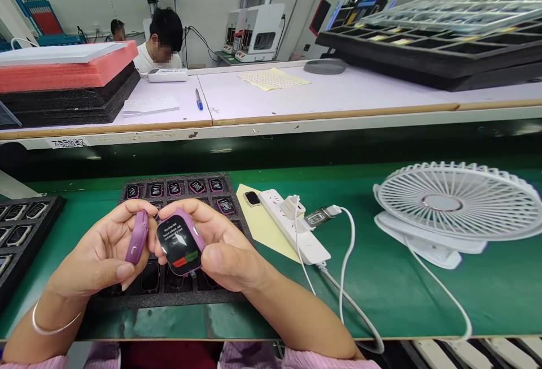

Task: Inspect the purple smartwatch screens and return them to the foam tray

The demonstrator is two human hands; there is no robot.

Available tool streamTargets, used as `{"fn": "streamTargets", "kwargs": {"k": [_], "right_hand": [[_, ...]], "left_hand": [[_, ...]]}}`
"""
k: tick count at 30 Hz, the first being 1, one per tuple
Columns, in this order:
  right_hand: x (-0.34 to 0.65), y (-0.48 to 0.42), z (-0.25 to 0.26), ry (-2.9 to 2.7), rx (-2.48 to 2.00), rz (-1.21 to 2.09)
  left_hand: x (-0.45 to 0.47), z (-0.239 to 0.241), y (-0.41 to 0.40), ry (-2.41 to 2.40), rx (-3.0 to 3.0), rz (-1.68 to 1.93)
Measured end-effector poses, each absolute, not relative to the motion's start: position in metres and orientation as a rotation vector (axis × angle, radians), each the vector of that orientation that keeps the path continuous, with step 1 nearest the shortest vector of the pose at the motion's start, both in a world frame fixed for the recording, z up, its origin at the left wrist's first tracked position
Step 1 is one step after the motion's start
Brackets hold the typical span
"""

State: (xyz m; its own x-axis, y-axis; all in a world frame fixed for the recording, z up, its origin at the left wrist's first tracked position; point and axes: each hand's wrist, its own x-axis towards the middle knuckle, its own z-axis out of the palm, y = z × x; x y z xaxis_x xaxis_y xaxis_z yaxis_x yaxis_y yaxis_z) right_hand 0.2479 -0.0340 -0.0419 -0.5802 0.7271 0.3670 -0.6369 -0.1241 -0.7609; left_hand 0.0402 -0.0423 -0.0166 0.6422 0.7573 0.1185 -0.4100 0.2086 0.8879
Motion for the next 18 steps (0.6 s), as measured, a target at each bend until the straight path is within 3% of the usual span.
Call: {"fn": "streamTargets", "kwargs": {"k": [18], "right_hand": [[0.2494, -0.0369, -0.0379, -1.195, -0.177, 1.871]], "left_hand": [[0.0397, -0.0190, -0.0424, 0.369, 1.087, 0.824]]}}
